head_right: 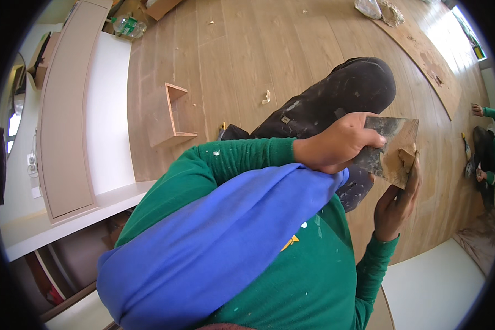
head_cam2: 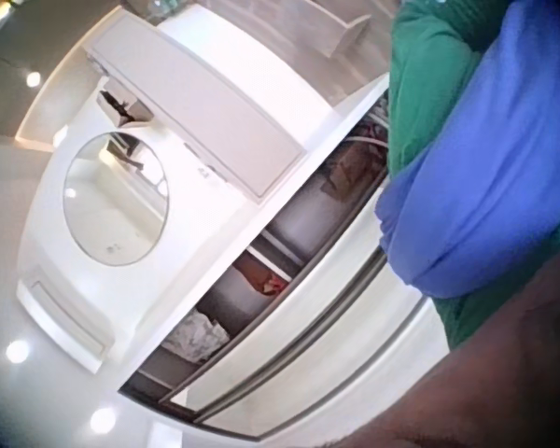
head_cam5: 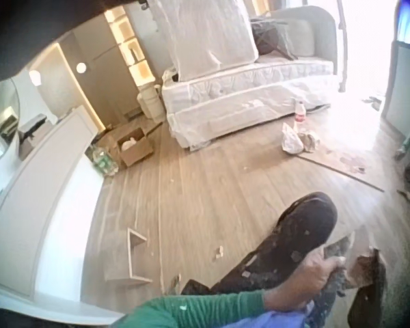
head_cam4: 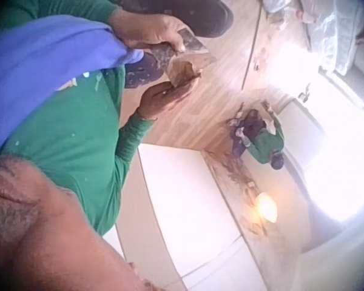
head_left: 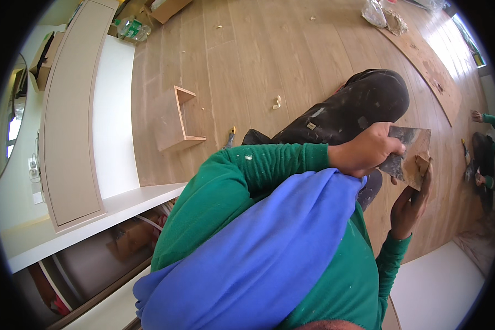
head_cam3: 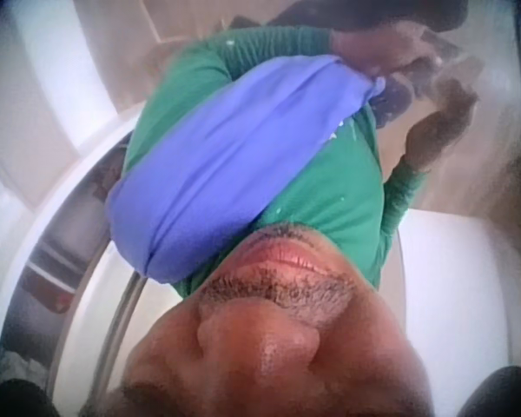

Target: The person applies a substance to gaps in wood flooring using a small scraper and a putty knife, then later sweeps the area with a broom.

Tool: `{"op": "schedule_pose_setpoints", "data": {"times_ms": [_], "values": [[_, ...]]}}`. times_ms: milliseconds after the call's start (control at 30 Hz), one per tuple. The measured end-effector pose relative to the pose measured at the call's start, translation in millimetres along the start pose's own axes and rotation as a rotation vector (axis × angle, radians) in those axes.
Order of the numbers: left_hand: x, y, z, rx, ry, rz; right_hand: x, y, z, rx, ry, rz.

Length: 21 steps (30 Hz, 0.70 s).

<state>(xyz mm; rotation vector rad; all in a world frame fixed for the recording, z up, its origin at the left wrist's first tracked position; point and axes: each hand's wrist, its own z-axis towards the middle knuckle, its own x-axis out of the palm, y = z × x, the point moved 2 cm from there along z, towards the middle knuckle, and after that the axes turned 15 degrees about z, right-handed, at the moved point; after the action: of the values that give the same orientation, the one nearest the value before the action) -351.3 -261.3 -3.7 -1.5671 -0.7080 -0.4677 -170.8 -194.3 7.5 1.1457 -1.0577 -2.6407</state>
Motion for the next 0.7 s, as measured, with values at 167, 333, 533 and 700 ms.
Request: {"op": "schedule_pose_setpoints", "data": {"times_ms": [167,333,533,700], "values": [[12,-28,-16,0.193,0.028,0.115,-35,-65,-31,0.450,0.028,0.636],[13,-13,-9,0.233,-0.004,-0.041,-25,-22,-20,0.610,-0.061,1.735],[31,-14,-23,0.123,0.135,-0.018,-1,-24,-24,0.668,-0.030,1.676],[20,-2,-28,0.235,0.071,0.418,-8,-16,-9,0.684,-0.059,1.651]]}}
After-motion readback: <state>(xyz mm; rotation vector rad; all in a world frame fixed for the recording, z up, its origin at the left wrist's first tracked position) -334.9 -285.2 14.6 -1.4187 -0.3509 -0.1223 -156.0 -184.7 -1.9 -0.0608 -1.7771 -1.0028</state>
